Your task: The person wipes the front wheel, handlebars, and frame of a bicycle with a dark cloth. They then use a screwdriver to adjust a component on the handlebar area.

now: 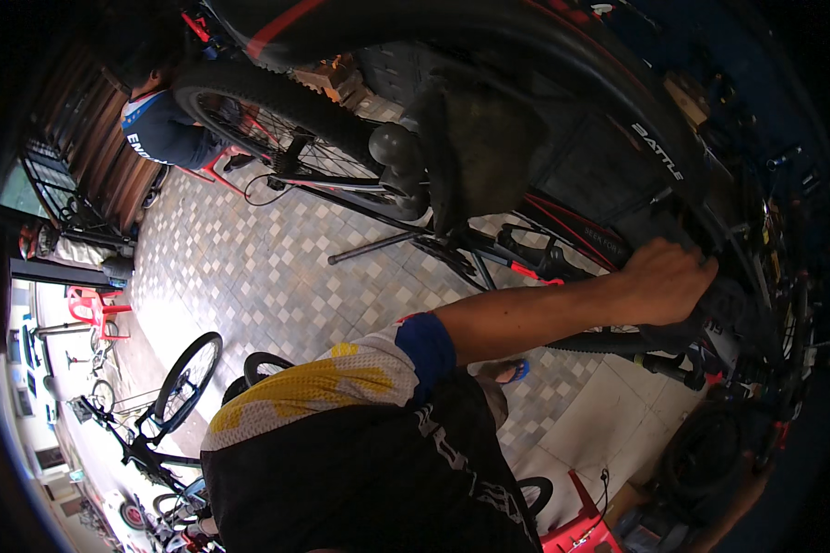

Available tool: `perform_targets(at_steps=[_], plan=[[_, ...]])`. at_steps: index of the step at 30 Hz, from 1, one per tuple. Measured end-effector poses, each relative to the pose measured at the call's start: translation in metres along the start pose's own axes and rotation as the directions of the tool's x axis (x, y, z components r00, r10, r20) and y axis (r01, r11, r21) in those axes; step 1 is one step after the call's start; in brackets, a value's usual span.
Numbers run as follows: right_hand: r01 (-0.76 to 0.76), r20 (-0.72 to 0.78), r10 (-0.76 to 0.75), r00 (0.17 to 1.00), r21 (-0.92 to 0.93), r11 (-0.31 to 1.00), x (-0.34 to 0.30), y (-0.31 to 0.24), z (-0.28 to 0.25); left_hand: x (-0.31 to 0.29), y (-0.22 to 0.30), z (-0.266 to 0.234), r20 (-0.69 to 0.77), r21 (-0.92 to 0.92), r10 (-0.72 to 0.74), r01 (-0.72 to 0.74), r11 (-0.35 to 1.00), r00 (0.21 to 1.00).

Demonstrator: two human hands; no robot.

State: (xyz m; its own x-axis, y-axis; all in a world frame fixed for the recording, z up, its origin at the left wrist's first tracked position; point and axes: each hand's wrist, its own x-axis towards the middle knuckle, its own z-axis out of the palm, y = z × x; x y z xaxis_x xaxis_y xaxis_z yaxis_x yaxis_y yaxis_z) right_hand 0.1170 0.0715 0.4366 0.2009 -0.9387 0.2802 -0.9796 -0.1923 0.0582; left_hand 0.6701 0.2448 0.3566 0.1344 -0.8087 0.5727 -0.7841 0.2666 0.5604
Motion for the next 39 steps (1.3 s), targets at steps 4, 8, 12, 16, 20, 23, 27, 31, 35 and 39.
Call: perform_targets(at_steps=[4, 8, 12, 16, 20, 23, 27, 31, 35, 39], plan=[[-0.209, -0.053, 0.202, 0.978, -0.201, 0.957, -0.009, -0.060, -0.001, -0.001, -0.004, -0.001, -0.037, 0.028, -0.004, 0.005, 1.000, 0.999], [-0.287, -0.097, 0.271, 0.958, -0.263, 0.921, -0.024, -0.084, -0.008, -0.001, -0.004, 0.002, -0.081, 0.020, 0.018, -0.016, 1.000, 0.997], [-0.109, 0.068, 0.101, 0.993, 0.137, 0.985, -0.021, -0.099, -0.028, -0.002, -0.004, -0.008, -0.089, 0.019, 0.007, -0.005, 1.000, 0.996], [-0.112, 0.214, 0.054, 0.975, 0.265, 0.958, 0.000, -0.036, -0.025, -0.002, -0.003, -0.004, -0.053, 0.027, 0.016, -0.015, 1.000, 0.998], [-0.026, 0.215, -0.024, 0.976, 0.227, 0.974, 0.009, -0.026, -0.017, -0.001, -0.005, -0.002, -0.031, 0.034, 0.007, -0.006, 0.999, 0.999], [0.123, 0.088, -0.152, 0.985, 0.270, 0.955, 0.003, -0.021, -0.007, 0.002, -0.005, 0.000, 0.009, 0.045, 0.013, -0.014, 0.999, 1.000], [0.027, 0.053, -0.033, 0.998, 0.108, 0.994, -0.008, -0.021, -0.002, 0.004, -0.003, -0.002, 0.054, 0.016, -0.003, 0.002, 1.000, 0.999], [-0.055, 0.074, 0.054, 0.996, 0.000, 0.999, -0.009, -0.052, -0.013, 0.001, -0.004, -0.009, 0.021, 0.025, 0.006, -0.006, 1.000, 1.000], [-0.047, 0.138, 0.027, 0.990, 0.140, 0.989, -0.011, -0.034, -0.014, 0.001, -0.001, -0.006, -0.002, -0.010, 0.019, -0.019, 1.000, 1.000], [-0.207, 0.263, 0.128, 0.956, 0.297, 0.932, 0.005, -0.056, -0.022, -0.001, -0.003, -0.013, -0.005, 0.003, -0.009, 0.009, 1.000, 1.000]])
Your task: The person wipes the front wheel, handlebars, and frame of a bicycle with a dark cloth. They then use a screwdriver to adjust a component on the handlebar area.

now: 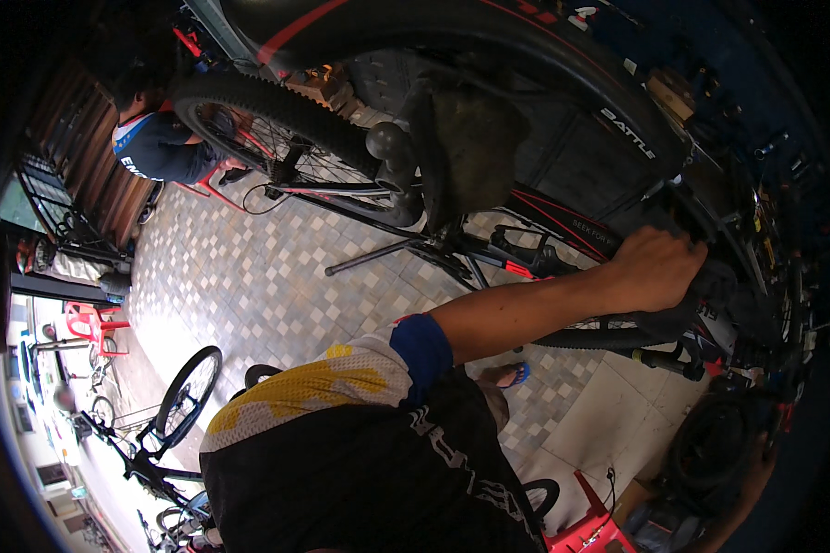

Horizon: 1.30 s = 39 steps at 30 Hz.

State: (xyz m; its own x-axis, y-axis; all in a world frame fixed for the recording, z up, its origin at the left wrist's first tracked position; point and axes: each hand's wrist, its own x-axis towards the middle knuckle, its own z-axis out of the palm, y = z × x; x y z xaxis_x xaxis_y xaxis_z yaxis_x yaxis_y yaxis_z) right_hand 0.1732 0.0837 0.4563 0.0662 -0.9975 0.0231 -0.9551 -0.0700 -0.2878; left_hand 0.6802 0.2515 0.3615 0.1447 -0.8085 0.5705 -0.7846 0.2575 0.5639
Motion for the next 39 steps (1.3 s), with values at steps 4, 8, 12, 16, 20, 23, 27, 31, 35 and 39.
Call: perform_targets(at_steps=[4, 8, 12, 16, 20, 23, 27, 31, 35, 39], plan=[[0.165, 0.051, -0.166, 0.985, 0.017, 0.986, 0.001, 0.024, -0.006, 0.000, 0.002, 0.004, -0.004, -0.006, 0.017, -0.017, 1.000, 1.000], [0.148, 0.004, -0.149, 0.989, -0.094, 0.984, 0.000, 0.018, -0.001, 0.002, 0.000, 0.003, 0.033, 0.027, 0.018, -0.019, 0.999, 0.999], [0.157, -0.102, -0.178, 0.979, -0.188, 0.969, -0.003, 0.023, 0.005, 0.005, 0.001, 0.002, 0.070, 0.014, -0.001, 0.000, 1.000, 0.998], [0.143, -0.110, -0.174, 0.979, -0.243, 0.959, -0.003, 0.024, 0.006, 0.004, 0.001, 0.004, 0.033, -0.004, 0.005, -0.005, 1.000, 0.999], [0.103, -0.089, -0.110, 0.990, -0.083, 0.991, 0.006, 0.016, 0.001, 0.002, 0.000, 0.000, 0.026, -0.008, 0.014, -0.014, 1.000, 1.000], [0.150, -0.079, -0.150, 0.985, -0.008, 0.989, 0.009, 0.024, -0.003, 0.002, 0.001, 0.001, 0.035, -0.001, 0.014, -0.014, 1.000, 0.999], [0.171, 0.056, -0.170, 0.984, -0.021, 0.985, 0.014, 0.027, -0.009, 0.003, 0.001, 0.002, 0.025, 0.001, 0.006, -0.006, 1.000, 1.000], [0.211, 0.060, -0.209, 0.976, -0.028, 0.977, 0.017, 0.030, -0.005, 0.006, -0.003, 0.003, 0.059, 0.016, 0.014, -0.014, 1.000, 0.998], [0.253, -0.029, -0.257, 0.966, -0.092, 0.963, 0.015, 0.045, -0.003, 0.006, -0.002, 0.005, 0.064, 0.006, 0.027, -0.028, 1.000, 0.998], [0.222, -0.048, -0.231, 0.972, -0.145, 0.964, 0.013, 0.040, -0.001, 0.005, -0.001, 0.003, 0.041, 0.002, 0.034, -0.034, 0.999, 0.999]])
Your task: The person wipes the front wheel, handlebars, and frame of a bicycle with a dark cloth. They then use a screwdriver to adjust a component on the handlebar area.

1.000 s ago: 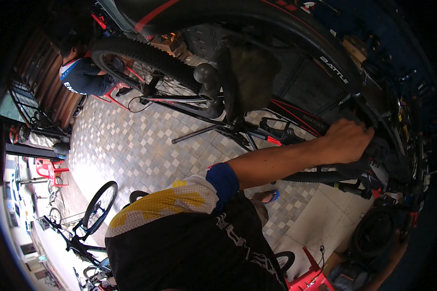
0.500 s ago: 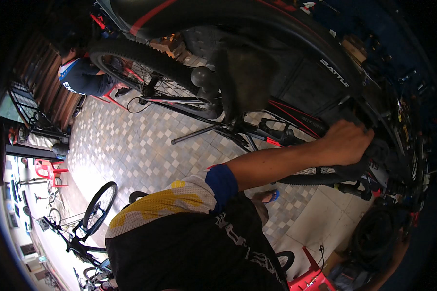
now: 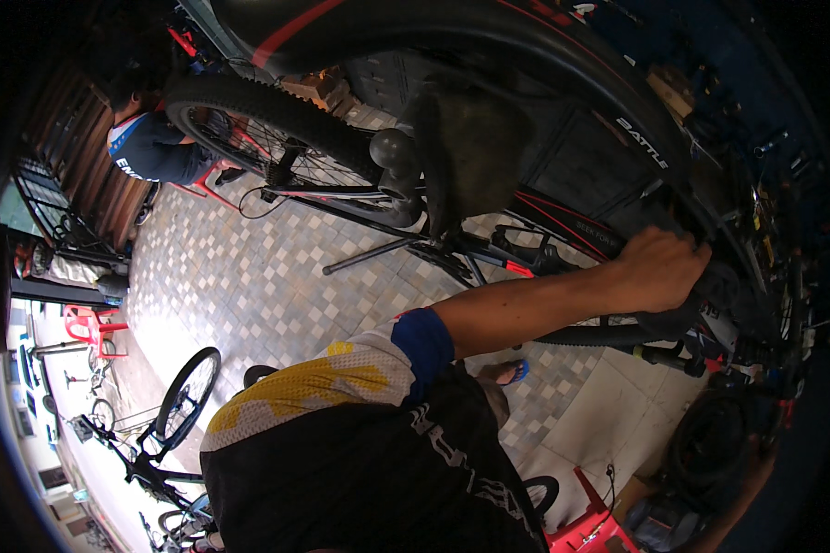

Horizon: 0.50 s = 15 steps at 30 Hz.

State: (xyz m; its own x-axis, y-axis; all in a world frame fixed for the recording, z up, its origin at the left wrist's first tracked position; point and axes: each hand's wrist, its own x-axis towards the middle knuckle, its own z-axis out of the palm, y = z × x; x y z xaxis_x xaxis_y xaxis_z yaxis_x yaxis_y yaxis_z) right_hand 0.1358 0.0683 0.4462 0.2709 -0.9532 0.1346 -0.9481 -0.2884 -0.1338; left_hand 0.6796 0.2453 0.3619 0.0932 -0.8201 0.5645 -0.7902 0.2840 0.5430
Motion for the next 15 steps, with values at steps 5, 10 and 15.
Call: perform_targets(at_steps=[5, 10, 15], plan=[[-0.071, -0.024, 0.076, 0.997, 0.167, 0.983, -0.005, -0.021, -0.001, -0.001, -0.001, 0.000, -0.025, 0.000, -0.012, 0.012, 1.000, 1.000], [-0.205, 0.145, 0.190, 0.971, 0.092, 0.974, 0.002, -0.032, -0.015, -0.002, -0.001, 0.001, -0.047, 0.000, -0.008, 0.008, 1.000, 0.999], [0.004, 0.051, -0.014, 0.999, 0.203, 0.979, 0.000, -0.005, -0.002, 0.000, -0.002, 0.004, -0.029, 0.019, 0.013, -0.013, 1.000, 1.000]])
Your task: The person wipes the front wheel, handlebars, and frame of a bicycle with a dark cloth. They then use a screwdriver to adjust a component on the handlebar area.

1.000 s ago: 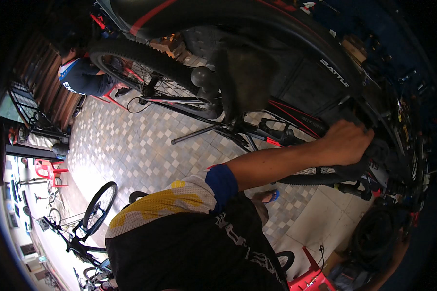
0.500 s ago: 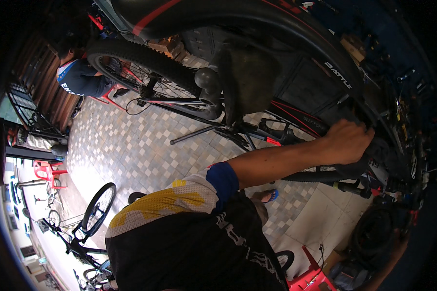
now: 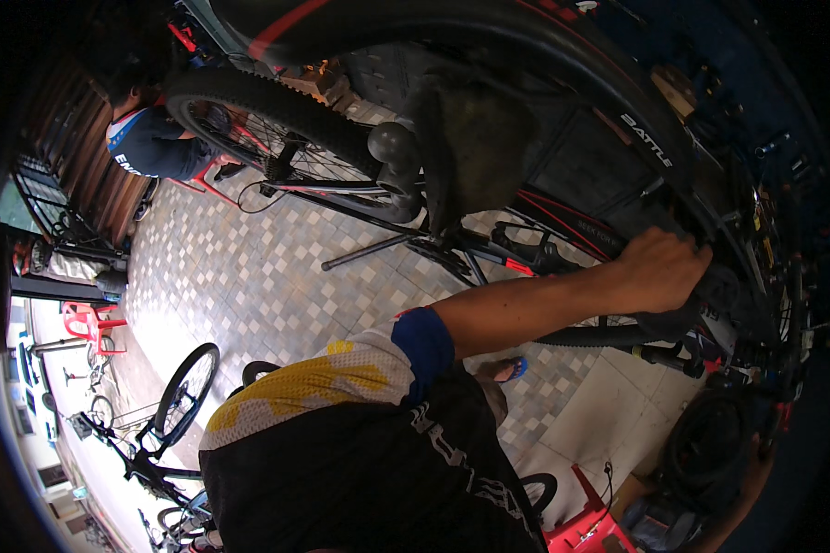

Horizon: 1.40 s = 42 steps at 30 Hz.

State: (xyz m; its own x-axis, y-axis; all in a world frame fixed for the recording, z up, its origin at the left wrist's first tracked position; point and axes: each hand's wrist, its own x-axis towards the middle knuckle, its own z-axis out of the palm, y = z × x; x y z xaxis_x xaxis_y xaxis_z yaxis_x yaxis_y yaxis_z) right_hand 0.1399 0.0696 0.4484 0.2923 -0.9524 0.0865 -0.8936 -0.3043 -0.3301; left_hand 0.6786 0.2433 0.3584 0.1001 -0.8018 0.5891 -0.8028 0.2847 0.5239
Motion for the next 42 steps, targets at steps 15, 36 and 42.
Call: perform_targets(at_steps=[15, 36, 42], plan=[[-0.012, -0.074, 0.000, 0.997, -0.165, 0.986, -0.006, -0.010, 0.002, 0.001, 0.000, -0.004, 0.053, -0.008, -0.022, 0.023, 1.000, 0.998], [-0.113, -0.046, 0.104, 0.993, -0.305, 0.946, -0.012, -0.030, 0.000, 0.001, 0.002, -0.009, 0.077, -0.001, -0.060, 0.061, 0.998, 0.995], [-0.154, -0.080, 0.146, 0.986, -0.106, 0.982, -0.018, 0.027, -0.024, -0.001, 0.009, 0.000, 0.050, -0.050, -0.029, 0.031, 0.998, 0.998]])
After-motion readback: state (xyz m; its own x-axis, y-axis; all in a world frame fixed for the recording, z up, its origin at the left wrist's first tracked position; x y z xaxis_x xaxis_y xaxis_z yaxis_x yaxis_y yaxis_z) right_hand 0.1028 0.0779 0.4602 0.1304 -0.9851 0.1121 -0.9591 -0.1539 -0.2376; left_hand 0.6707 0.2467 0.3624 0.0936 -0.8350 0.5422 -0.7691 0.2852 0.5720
